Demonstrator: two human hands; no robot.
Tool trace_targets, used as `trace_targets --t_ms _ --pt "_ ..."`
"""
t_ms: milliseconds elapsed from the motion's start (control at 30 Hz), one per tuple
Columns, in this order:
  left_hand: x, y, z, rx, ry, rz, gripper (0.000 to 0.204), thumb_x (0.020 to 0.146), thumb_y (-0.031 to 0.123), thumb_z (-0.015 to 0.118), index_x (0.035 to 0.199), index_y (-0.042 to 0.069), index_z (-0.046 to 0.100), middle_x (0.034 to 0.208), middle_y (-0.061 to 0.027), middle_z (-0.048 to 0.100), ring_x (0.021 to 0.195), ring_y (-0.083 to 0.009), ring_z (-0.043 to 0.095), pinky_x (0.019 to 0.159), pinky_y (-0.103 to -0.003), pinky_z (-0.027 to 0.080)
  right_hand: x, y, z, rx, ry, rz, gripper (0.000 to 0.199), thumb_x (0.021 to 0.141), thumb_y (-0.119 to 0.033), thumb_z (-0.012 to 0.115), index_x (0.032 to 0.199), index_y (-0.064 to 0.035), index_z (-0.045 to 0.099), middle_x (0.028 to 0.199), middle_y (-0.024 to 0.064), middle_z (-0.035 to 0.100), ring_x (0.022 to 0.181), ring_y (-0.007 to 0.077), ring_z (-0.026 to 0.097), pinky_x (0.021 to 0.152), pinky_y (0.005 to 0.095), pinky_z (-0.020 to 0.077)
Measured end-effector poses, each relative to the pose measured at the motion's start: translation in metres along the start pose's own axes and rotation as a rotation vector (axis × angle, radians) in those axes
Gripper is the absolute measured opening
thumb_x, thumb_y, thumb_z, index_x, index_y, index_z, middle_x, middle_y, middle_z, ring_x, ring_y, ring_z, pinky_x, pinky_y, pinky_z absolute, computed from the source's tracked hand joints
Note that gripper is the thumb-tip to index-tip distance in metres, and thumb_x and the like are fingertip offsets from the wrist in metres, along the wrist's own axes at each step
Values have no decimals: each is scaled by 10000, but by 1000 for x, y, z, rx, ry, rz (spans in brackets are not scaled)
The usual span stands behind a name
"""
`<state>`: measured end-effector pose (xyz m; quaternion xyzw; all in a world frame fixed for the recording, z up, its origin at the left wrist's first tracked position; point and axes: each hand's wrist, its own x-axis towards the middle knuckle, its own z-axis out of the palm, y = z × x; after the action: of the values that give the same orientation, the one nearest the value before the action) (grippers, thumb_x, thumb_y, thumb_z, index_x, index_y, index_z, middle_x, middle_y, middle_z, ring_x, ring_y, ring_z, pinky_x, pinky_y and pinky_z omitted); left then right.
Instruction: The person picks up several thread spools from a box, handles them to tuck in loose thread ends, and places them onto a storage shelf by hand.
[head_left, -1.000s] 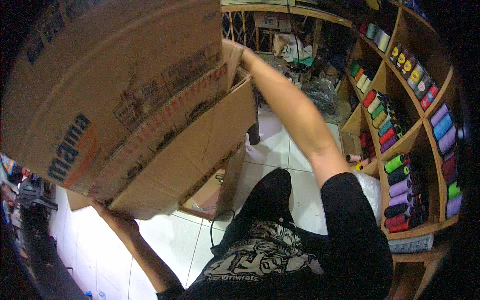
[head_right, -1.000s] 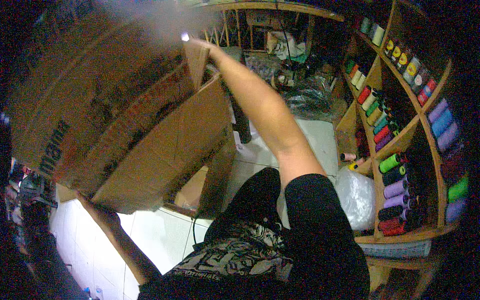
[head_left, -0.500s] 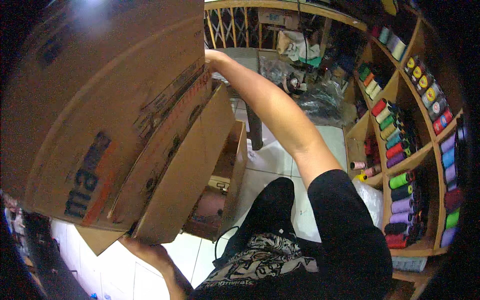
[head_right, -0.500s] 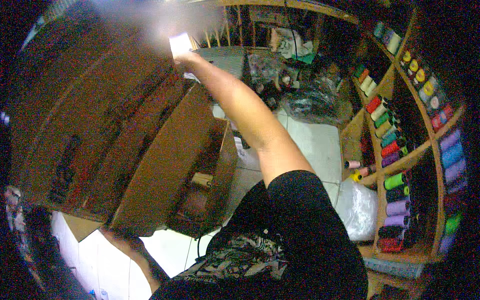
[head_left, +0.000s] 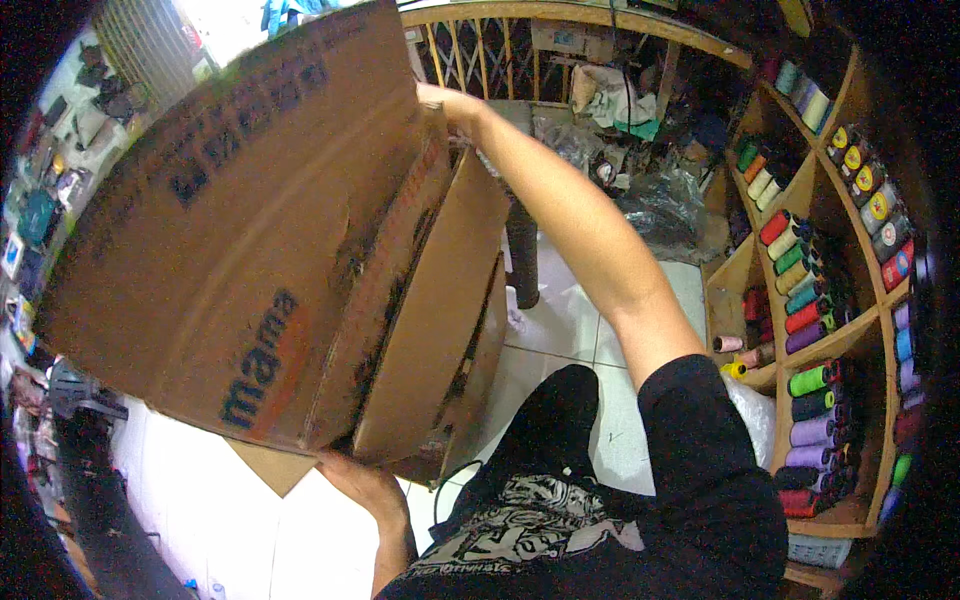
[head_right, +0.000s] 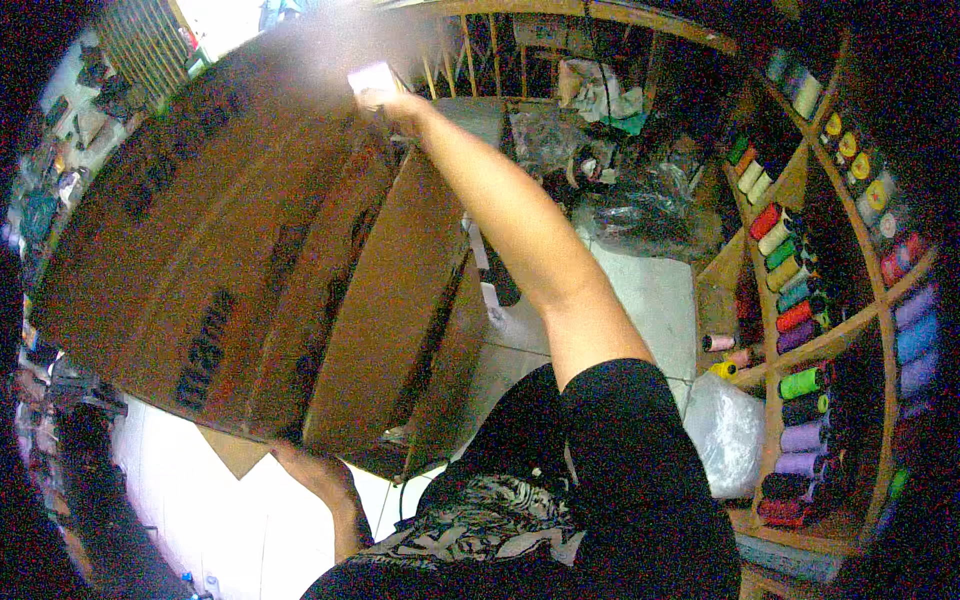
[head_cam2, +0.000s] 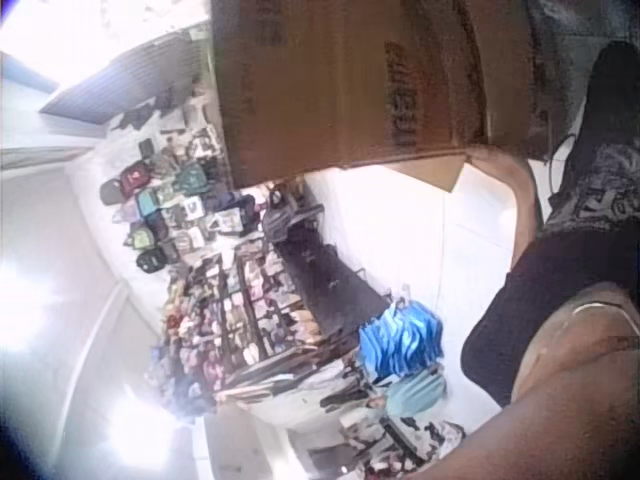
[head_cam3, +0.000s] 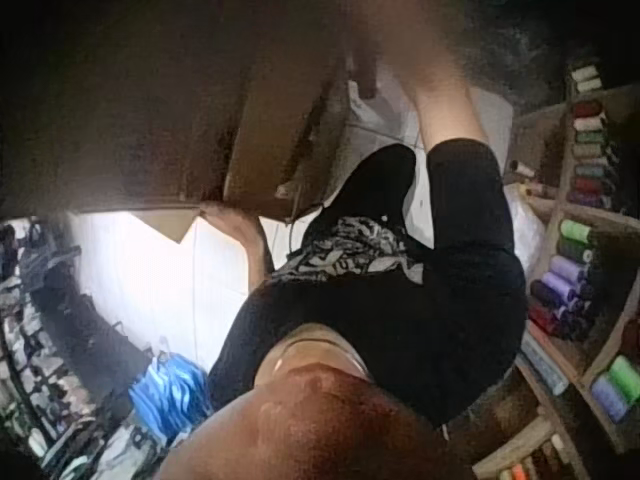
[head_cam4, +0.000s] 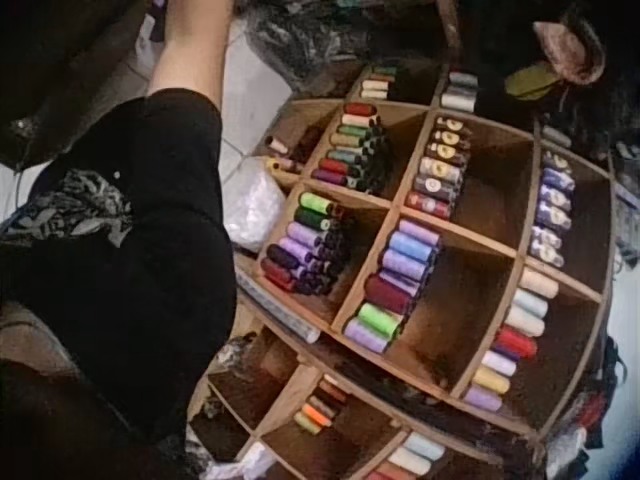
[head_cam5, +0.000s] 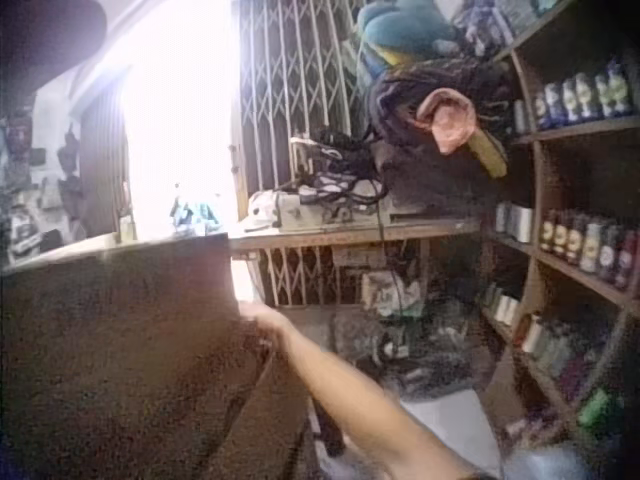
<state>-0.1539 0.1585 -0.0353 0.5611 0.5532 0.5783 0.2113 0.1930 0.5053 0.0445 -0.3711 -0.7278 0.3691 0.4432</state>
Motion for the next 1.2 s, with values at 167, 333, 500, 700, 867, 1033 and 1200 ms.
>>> trace_targets --t_ms 167,333,500,700,867,1033,1200 --pt "-34 -16 -12 373 60 172 571 934 409 321 1218 -84 365 1212 -241 414 1101 -322 407 937 -436 324 -2 -10 14 -348 94 -162 445 754 -139 621 1169 -13 520 1157 79 553 1008 181 501 885 292 397" --pt "-27 -1 -27 83 125 -113 516 966 290 233 1259 -132 287 1282 -312 310 1157 -401 355 1001 -422 247 -18 33 67 110 -19 -138 428 734 -143 674 1106 25 545 1060 74 583 924 147 502 774 310 452" --pt "-37 -71 -43 142 -60 -148 480 965 219 288 1301 -114 207 1335 -268 272 1231 -328 301 1024 -378 226 -35 95 145 -66 -66 93 304 803 -142 585 1063 17 575 1030 79 624 887 131 518 759 301 458" --pt "-42 -104 2 194 -228 -156 484 938 190 408 1279 -115 250 1312 -251 312 1204 -292 335 1011 -367 251 -140 265 121 468 515 496 295 848 -217 507 1024 1 597 970 64 634 818 179 558 706 329 447" --pt "-27 -83 -37 29 -251 -452 611 866 148 520 1326 -94 199 1397 -250 181 1299 -302 193 1060 -364 152 -152 158 154 487 305 719 341 901 -288 477 1127 -39 537 969 83 610 774 205 561 689 314 444" --pt "11 -51 -41 80 -104 -103 701 825 152 550 1372 -41 156 1444 -230 66 1352 -302 64 1079 -394 88 -254 64 132 851 691 452 412 914 -345 457 1136 -4 519 1053 121 593 981 228 570 852 346 453" --pt "32 -1 -25 239 -296 411 582 833 102 538 1349 14 286 1453 -201 97 1353 -319 64 1080 -446 65 -463 26 181 648 1111 645 341 892 -211 494 1140 23 501 1005 150 599 947 237 592 842 346 473"
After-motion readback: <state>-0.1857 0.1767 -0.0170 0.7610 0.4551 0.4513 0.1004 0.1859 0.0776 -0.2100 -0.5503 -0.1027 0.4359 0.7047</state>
